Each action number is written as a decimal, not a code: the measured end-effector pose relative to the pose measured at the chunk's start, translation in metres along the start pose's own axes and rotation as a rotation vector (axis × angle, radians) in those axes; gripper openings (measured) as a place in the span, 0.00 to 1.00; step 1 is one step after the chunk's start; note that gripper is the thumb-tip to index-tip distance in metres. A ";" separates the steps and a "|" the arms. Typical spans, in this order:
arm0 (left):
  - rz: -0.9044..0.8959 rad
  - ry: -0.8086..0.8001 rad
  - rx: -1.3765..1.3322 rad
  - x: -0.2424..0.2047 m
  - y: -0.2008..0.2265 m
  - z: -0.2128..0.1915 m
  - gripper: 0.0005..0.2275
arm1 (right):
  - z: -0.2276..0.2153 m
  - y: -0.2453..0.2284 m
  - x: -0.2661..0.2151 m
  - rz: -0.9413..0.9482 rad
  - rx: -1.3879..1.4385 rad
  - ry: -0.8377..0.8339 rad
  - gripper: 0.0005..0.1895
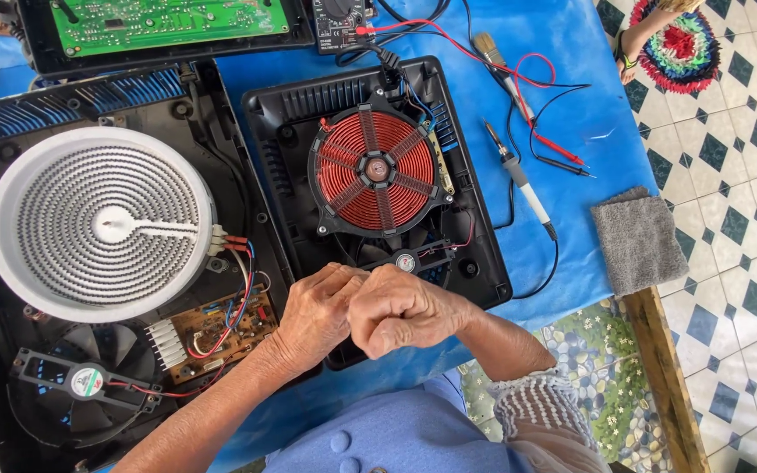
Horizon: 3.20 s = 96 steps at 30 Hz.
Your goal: Using a screwdriver to remove the cooling fan from the internal assembly of an induction cooktop.
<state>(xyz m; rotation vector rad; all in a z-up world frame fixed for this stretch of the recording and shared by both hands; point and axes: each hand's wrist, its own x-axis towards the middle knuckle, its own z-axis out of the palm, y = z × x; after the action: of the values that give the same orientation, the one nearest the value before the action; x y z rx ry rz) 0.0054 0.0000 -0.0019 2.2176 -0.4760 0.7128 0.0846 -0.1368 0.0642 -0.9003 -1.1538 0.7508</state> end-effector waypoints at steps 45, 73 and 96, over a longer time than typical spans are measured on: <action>-0.095 -0.060 -0.043 0.001 0.001 0.000 0.05 | 0.017 0.004 -0.043 -0.146 -0.941 0.569 0.11; -0.127 -0.108 -0.100 0.004 0.004 -0.006 0.01 | 0.002 -0.021 -0.031 -0.127 -0.784 0.306 0.06; -0.066 -0.026 -0.047 0.000 -0.004 0.003 0.05 | 0.004 -0.022 -0.023 -0.167 -0.923 0.471 0.08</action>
<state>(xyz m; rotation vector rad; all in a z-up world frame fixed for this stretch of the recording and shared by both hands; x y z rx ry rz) 0.0087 0.0008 -0.0057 2.1898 -0.4260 0.6330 0.0762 -0.1660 0.0739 -1.6096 -1.1135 -0.1921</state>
